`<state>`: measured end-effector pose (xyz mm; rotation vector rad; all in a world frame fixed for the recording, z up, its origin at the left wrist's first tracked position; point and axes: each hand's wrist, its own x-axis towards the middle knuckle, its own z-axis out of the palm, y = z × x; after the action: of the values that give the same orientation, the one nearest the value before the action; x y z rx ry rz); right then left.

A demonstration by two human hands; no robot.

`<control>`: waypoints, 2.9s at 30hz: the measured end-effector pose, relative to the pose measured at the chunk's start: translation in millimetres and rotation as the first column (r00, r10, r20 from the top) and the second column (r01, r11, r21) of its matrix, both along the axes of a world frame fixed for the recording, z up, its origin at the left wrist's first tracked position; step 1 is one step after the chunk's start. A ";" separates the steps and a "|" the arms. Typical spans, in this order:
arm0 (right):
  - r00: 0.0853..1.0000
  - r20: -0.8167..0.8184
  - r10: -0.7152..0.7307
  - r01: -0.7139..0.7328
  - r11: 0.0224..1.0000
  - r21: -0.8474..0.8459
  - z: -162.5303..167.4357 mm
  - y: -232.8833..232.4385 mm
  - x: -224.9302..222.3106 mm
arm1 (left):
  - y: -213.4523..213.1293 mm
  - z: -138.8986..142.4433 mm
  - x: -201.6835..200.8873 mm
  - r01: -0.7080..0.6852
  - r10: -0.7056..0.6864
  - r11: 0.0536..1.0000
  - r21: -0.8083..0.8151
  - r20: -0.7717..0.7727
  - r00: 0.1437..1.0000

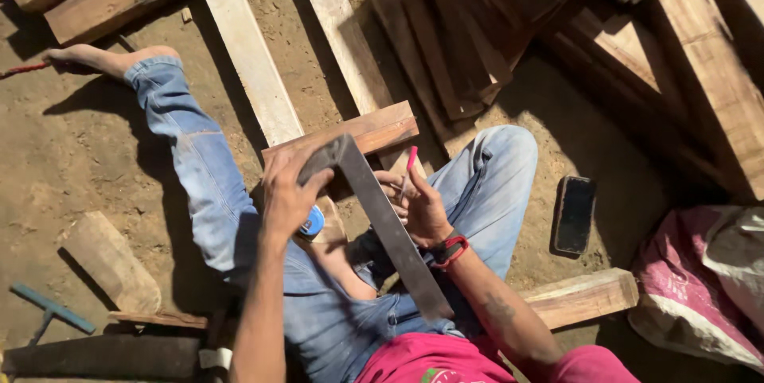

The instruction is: The person sits on the ground and sands several small wooden planks using a sanding block. They measure and mark the wood with a square and pencil, then continue sanding the pieces one by one.

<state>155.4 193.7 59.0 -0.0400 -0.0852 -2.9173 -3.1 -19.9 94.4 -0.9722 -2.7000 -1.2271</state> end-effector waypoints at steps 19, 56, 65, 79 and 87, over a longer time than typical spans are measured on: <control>0.817 0.288 -0.500 -0.087 0.387 0.918 -124.3 -13.7 -41.1 | 48.0 -39.7 -70.0 0.002 -0.006 0.998 -0.057 -0.060 0.998; 0.634 -0.087 -0.768 0.289 0.132 0.948 -49.8 -0.1 -37.8 | 45.2 -43.8 -69.6 0.036 -0.042 0.998 -0.044 -0.139 0.989; 0.771 -0.574 -0.277 0.306 -0.629 0.714 7.5 41.2 -96.5 | 44.8 -41.4 -68.2 0.035 -0.033 0.999 0.009 -0.167 0.985; 0.872 -0.490 -0.008 0.334 -0.722 0.605 21.9 35.5 -85.6 | 43.6 -44.4 -69.3 0.029 -0.033 0.999 -0.027 -0.154 0.987; 0.846 -0.532 0.044 0.371 -0.765 0.527 18.0 37.1 -92.0 | 45.6 -42.1 -69.6 0.023 -0.023 1.000 -0.004 -0.162 0.987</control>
<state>63.4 230.8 77.0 -0.0907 3.2740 -1.3523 -72.7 25.6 52.3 -1.0562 -2.5733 -1.0967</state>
